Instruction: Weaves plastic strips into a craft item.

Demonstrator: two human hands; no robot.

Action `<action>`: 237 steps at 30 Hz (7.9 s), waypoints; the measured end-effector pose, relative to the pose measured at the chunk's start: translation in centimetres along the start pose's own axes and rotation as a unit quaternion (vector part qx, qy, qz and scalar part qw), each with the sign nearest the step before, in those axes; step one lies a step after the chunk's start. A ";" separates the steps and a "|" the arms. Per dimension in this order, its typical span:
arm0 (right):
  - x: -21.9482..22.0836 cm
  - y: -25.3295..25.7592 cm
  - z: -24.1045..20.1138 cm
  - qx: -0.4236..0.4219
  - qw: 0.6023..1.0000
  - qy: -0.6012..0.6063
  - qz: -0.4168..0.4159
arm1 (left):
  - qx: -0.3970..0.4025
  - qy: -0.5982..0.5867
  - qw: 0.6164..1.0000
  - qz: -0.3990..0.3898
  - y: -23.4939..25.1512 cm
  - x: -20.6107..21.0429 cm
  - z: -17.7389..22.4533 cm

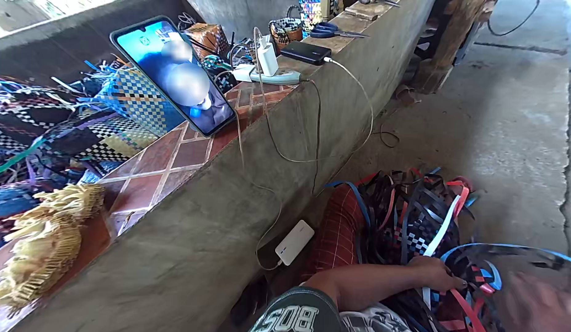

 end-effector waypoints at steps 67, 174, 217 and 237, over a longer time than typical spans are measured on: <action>8.2 -2.0 -0.2 0.079 0.956 0.274 -0.067 | 0.122 0.111 0.980 0.109 -5.1 -4.9 -1.8; -4.4 0.8 -8.8 0.123 0.830 0.542 -0.053 | 0.008 0.001 1.000 0.020 -4.9 -3.1 -6.4; 5.0 0.1 -0.4 0.302 0.836 0.459 -0.009 | 0.088 0.105 0.990 0.039 -1.4 -0.2 0.6; 6.6 -3.5 -2.4 0.394 0.843 0.361 -0.052 | -0.018 0.027 0.997 0.070 1.2 0.5 -0.8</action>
Point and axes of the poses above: each hand's wrist, its own y-axis towards the middle knuckle, its own x-axis out of the palm, z = x × y, the point moved 7 cm from there along y, towards the middle knuckle
